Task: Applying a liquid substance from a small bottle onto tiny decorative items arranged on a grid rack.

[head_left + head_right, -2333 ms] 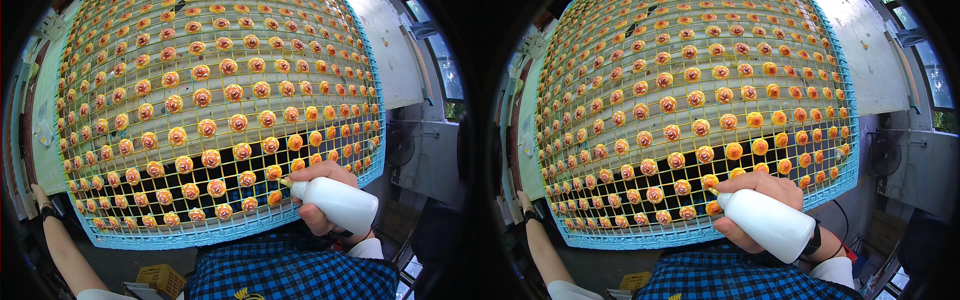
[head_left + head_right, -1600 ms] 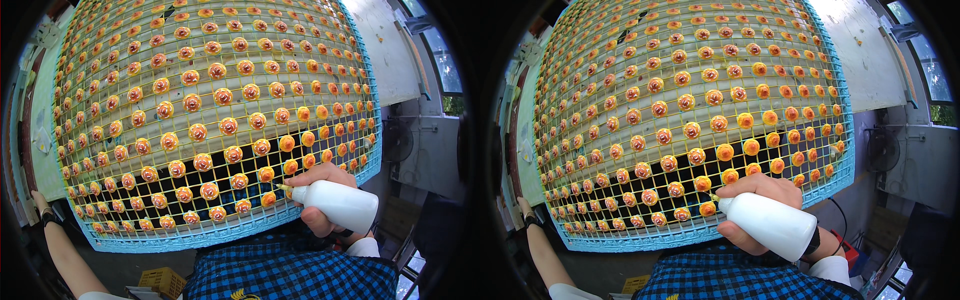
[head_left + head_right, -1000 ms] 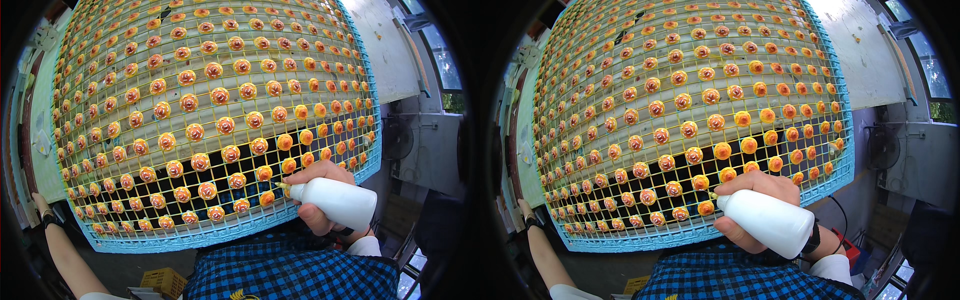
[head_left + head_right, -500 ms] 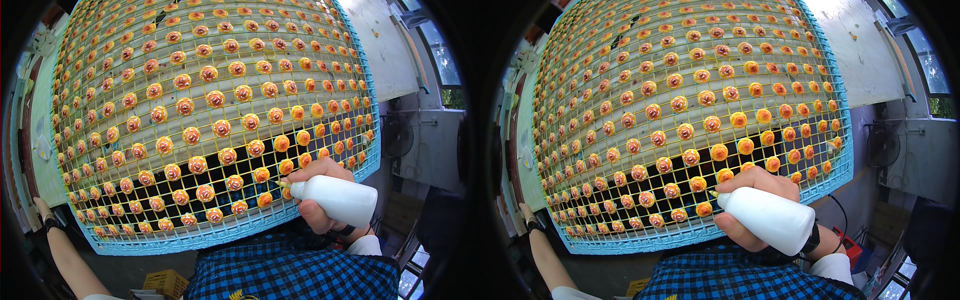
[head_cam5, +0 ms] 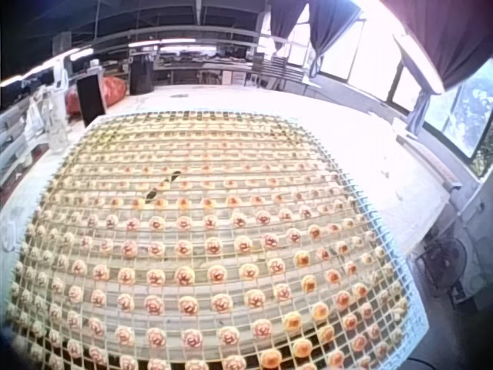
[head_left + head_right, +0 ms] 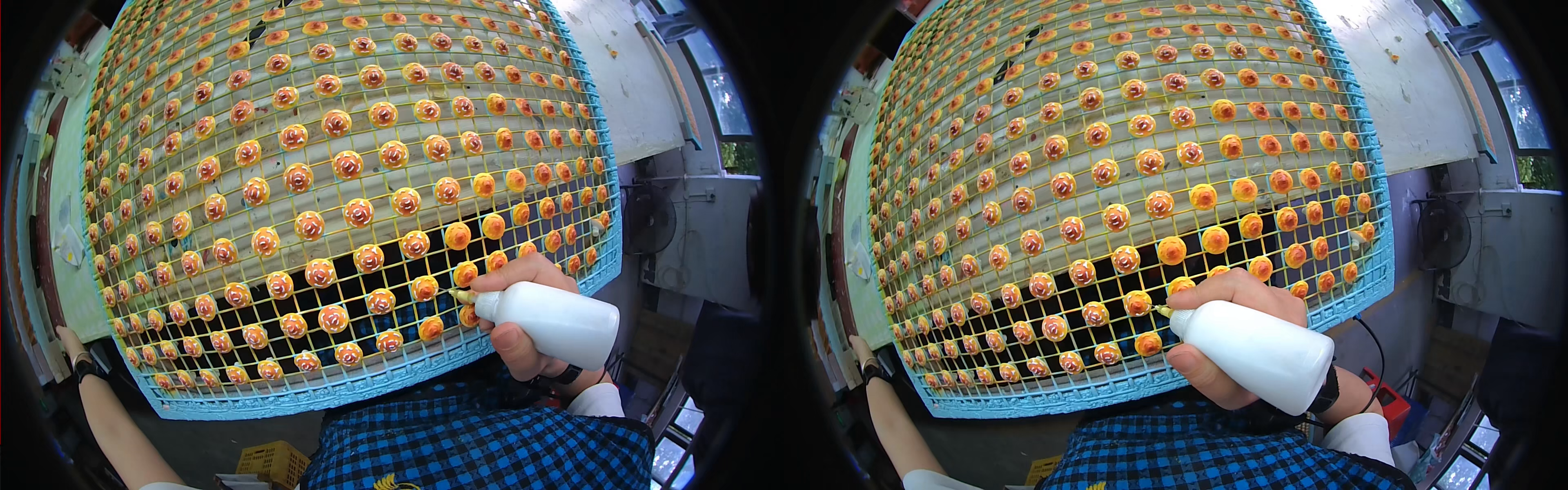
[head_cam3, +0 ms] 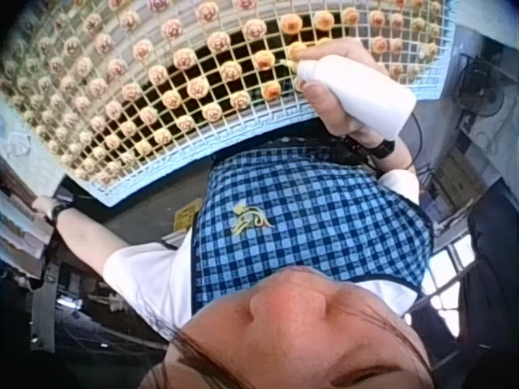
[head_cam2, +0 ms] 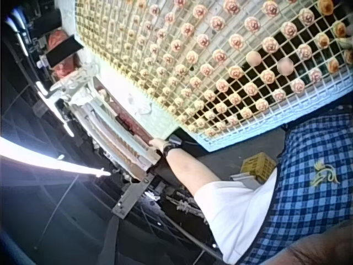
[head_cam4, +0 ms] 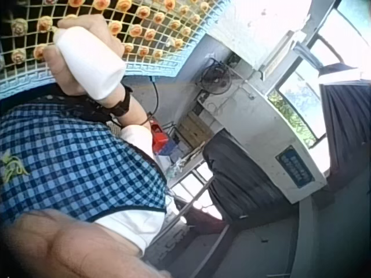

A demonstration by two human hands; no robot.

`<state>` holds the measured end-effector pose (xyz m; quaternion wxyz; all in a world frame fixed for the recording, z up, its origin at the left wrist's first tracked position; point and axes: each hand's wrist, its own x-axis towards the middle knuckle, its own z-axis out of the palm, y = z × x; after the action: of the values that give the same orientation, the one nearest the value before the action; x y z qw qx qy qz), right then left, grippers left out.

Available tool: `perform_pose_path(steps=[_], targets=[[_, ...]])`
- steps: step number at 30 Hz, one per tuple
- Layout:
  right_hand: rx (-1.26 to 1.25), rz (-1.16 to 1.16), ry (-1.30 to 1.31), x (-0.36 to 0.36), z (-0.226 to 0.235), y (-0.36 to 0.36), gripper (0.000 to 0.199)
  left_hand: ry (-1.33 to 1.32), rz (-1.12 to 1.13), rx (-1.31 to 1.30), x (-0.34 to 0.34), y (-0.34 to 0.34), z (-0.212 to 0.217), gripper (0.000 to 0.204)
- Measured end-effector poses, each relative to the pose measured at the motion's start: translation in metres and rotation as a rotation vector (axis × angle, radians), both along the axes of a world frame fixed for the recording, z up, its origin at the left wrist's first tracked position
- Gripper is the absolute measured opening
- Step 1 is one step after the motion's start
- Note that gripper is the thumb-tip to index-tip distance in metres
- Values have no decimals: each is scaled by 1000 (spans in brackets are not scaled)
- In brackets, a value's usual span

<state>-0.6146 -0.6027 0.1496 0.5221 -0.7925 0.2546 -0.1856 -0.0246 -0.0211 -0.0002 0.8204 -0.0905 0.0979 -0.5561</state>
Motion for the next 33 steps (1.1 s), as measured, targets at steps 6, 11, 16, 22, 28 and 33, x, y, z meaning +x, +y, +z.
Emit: perform_pose_path(steps=[6, 11, 16, 22, 28, 33], targets=[[-58, 8, -34, -10, 1, -7, 32, 42, 87, -68, 66, 62, 0, 25], [73, -41, 8, -5, 1, 0, 32, 220, 338, -217, 70, 66, -21, 25], [51, -42, -5, -2, 0, 0, 31, 387, 582, -359, 65, 54, -30, 24], [125, 6, 90, -6, 0, -2, 48, 578, 882, -519, 61, 49, -28, 24], [76, -63, -103, -11, -3, -7, 29, 702, 1111, -656, 26, 45, 28, 23], [-19, -8, -57, 6, -4, 1, 30, 797, 1291, -691, 9, -8, 8, 24]])
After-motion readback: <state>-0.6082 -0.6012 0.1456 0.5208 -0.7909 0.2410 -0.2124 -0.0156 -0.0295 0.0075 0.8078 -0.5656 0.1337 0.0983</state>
